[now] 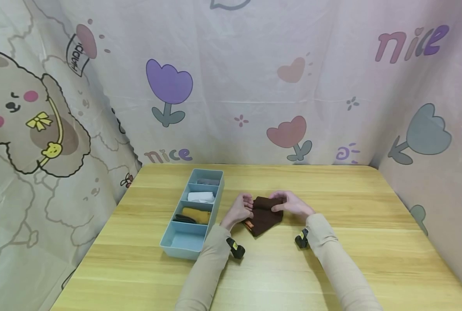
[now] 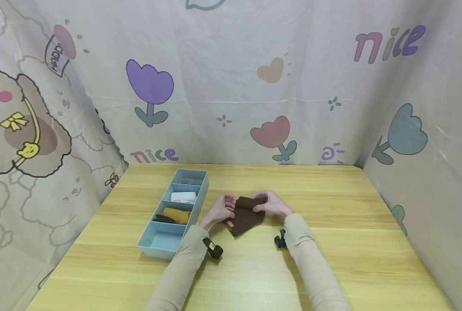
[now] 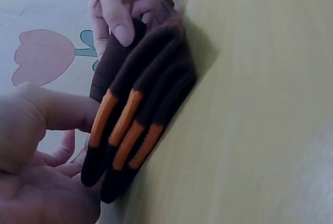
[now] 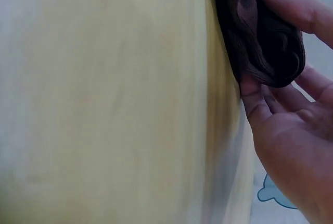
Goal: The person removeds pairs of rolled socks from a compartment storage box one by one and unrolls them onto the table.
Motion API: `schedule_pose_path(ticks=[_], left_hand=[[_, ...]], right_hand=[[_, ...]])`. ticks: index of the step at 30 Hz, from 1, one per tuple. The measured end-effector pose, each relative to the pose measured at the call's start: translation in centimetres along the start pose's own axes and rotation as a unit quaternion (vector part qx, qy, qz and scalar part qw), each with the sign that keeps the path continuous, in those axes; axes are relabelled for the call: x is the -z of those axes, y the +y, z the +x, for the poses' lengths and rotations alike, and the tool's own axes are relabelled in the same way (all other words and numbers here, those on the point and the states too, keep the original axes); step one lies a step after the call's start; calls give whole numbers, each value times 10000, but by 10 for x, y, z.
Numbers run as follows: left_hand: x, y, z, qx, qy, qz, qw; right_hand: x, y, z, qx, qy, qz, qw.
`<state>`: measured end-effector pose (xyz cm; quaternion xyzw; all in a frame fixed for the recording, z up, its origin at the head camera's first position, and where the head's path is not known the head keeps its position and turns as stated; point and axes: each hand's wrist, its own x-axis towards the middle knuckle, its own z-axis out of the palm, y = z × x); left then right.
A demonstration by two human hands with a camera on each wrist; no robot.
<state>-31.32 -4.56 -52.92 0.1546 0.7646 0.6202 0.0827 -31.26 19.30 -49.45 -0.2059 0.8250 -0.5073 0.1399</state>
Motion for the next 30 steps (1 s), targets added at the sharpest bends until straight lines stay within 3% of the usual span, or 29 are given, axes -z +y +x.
schedule_pose_path(ticks=[4, 5, 7, 14, 18, 23, 26, 30], left_hand=[[-1, 4, -3, -196, 310, 361, 9987], [-2, 18, -11, -66, 436, 509, 9977], [-4, 30, -19, -192, 617, 764, 9950], [-10, 47, -26, -339, 1000, 1755, 9788], [-12, 44, -24, -154, 1151, 1552, 9810], [-12, 43, -23, 189, 1176, 949, 9883], [-11, 42, -23, 211, 1107, 1070, 9878], [-11, 45, -22, 113, 865, 1432, 9858]], right_hand=[[0, -2, 0, -211, 222, 77, 9995], [0, -3, 0, -251, 261, 96, 9993], [-1, -5, 0, -325, 338, 90, 9989], [-3, -11, 2, -464, 522, -157, 9974], [-4, -11, 4, -411, 715, -400, 9958], [-6, -10, 6, 151, 878, -364, 9954], [-7, -11, 8, 441, 993, -330, 9935], [-8, -12, 11, 416, 1239, -508, 9901]])
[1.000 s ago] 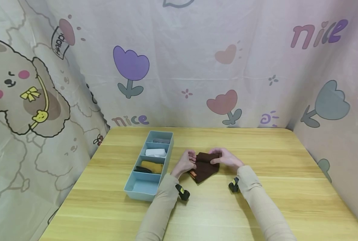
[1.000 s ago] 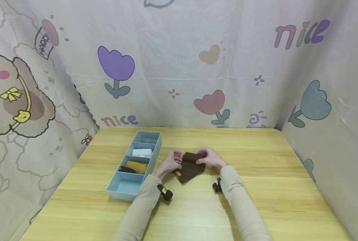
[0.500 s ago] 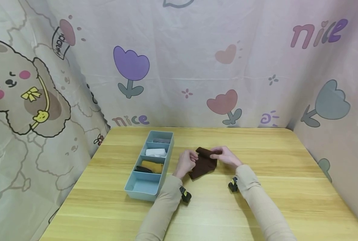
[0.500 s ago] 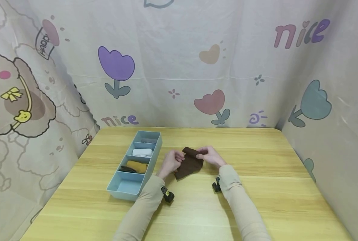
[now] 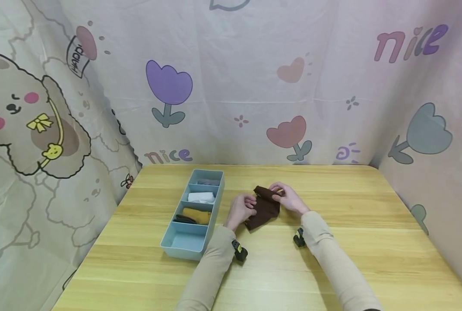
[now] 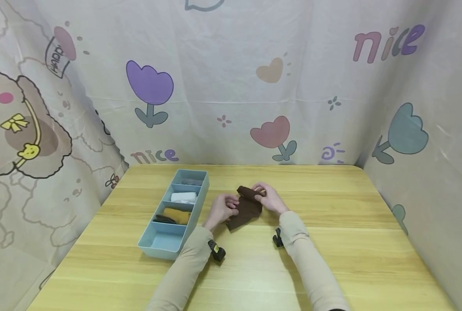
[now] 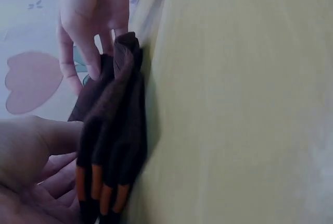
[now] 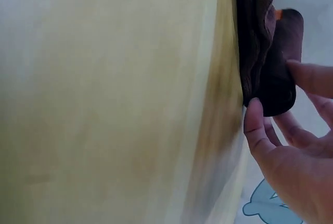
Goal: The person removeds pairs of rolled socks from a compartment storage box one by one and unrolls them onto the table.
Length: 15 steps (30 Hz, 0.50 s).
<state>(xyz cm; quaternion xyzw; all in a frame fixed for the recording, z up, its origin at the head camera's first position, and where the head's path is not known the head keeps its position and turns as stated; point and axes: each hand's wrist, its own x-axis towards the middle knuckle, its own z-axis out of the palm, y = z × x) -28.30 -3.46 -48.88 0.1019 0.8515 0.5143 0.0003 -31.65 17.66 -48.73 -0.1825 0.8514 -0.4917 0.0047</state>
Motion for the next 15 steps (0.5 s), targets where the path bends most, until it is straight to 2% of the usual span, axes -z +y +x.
schedule_pose_path(ticks=[3, 6, 10, 15], left_hand=[[0, 5, 1, -166, -216, 175, 9995], [-2, 7, 2, -180, -321, 119, 9993], [-7, 6, 3, -73, -281, 23, 9996], [-11, 7, 6, 106, -176, 331, 9992]], right_hand=[[1, -2, 3, -102, 213, -246, 9994], [3, -5, 5, -188, 276, -526, 9981], [6, -5, 7, -376, 198, -792, 9960], [6, -4, 10, -660, 48, -831, 9943]])
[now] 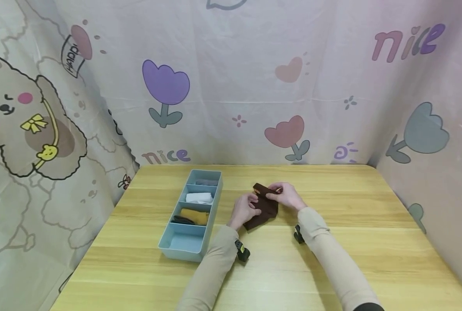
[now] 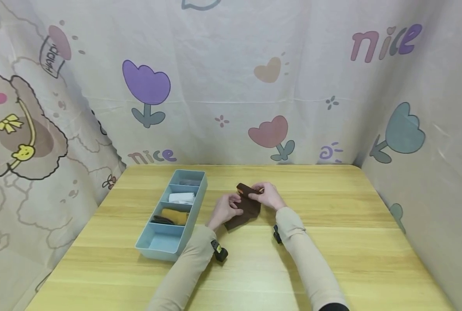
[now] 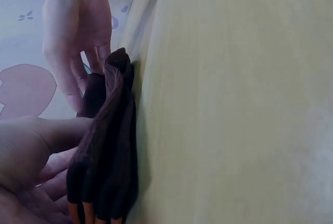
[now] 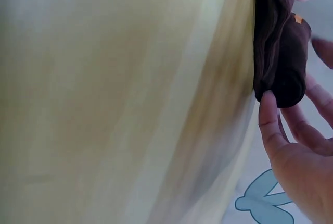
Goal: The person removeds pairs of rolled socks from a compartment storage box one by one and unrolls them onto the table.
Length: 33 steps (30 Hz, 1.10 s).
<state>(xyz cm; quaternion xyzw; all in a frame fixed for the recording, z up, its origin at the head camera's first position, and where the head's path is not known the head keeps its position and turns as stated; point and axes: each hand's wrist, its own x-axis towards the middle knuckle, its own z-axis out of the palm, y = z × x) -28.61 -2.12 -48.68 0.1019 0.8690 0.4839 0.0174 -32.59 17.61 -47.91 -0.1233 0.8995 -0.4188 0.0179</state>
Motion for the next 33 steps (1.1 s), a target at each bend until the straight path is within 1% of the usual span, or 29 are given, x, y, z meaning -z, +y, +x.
schedule_pose_path(ticks=[2, 8, 15, 17, 22, 26, 33], left_hand=[[-1, 1, 1, 37, 12, 51, 10000], [1, -2, 0, -70, 52, 46, 10000], [2, -5, 2, 14, 62, 93, 9999], [2, -5, 2, 50, 32, 76, 10000], [3, -4, 2, 159, -51, 88, 9998], [4, -3, 3, 219, -85, 60, 9997], [5, -3, 3, 218, -136, 23, 9997]], right_hand=[[0, 2, 1, -24, -32, -31, 10000], [-3, 6, 8, 94, 103, -219, 9997], [-2, 5, 11, 207, 251, -26, 9995], [-1, 4, 12, 238, 242, -130, 9993], [0, 3, 14, 64, 72, -424, 9991], [0, 1, 16, -16, 12, -478, 9989], [-1, 2, 20, -266, 167, -476, 9984]])
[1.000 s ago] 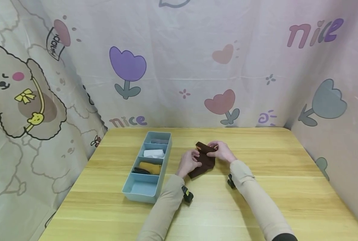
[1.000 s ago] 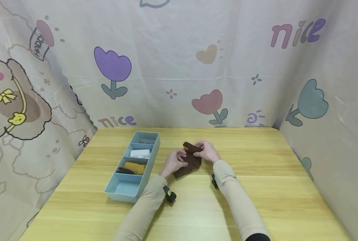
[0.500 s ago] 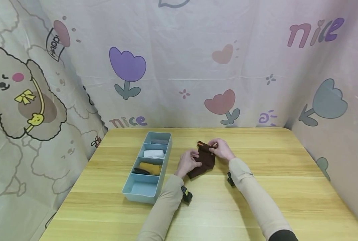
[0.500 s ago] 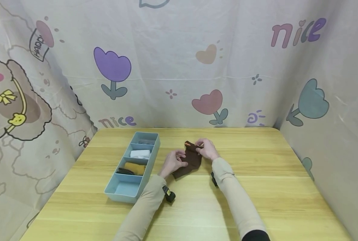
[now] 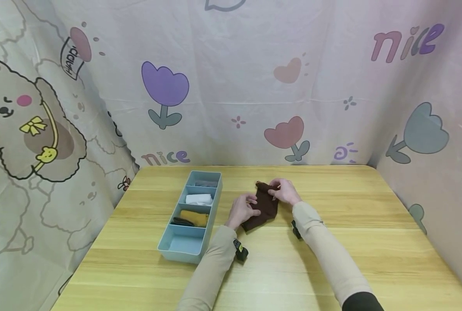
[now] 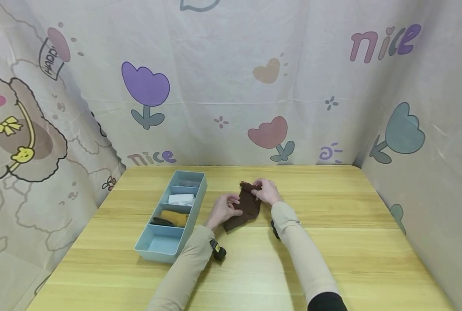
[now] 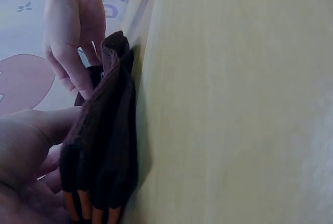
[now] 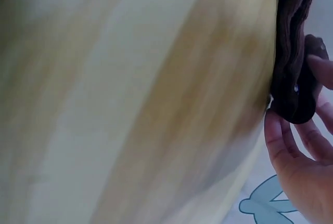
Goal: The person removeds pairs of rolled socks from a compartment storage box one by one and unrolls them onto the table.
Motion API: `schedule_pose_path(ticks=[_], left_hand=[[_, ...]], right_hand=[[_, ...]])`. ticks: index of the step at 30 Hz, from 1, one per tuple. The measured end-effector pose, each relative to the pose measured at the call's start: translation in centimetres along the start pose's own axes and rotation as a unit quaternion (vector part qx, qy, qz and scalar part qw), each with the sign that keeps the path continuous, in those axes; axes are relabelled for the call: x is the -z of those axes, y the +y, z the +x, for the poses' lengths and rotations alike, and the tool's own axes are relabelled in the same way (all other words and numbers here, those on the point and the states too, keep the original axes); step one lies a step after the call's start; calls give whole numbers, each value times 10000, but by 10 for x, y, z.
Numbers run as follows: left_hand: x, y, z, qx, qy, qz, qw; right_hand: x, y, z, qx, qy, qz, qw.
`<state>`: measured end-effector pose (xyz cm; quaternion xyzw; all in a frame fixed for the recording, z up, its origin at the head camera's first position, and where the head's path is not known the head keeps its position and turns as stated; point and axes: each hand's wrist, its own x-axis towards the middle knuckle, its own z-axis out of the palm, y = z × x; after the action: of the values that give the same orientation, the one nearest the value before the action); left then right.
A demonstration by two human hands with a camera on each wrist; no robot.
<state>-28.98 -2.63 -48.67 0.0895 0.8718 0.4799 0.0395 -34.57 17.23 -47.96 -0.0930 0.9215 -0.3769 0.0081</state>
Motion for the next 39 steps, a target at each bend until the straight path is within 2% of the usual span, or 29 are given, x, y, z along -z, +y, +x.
schedule_pose_path(ticks=[4, 13, 19, 24, 32, 39], left_hand=[[0, 0, 0, 5, 2, -14, 10000], [-1, -2, 1, -103, 20, -30, 9999], [-2, -3, 1, -148, 48, -120, 9998], [-2, -3, 1, -118, 66, -116, 9998], [-4, -1, 2, -106, 71, -149, 9998], [-2, -3, 2, -77, -48, -66, 9999]], right_hand=[[0, 2, 3, -21, 53, -32, 10000], [1, 5, 8, 373, -83, -67, 9992], [2, 7, 11, 53, 196, -129, 9997], [3, 8, 12, -147, 273, -86, 9995], [5, 13, 11, 399, 691, -528, 9954], [5, 13, 14, 282, 391, -788, 9957]])
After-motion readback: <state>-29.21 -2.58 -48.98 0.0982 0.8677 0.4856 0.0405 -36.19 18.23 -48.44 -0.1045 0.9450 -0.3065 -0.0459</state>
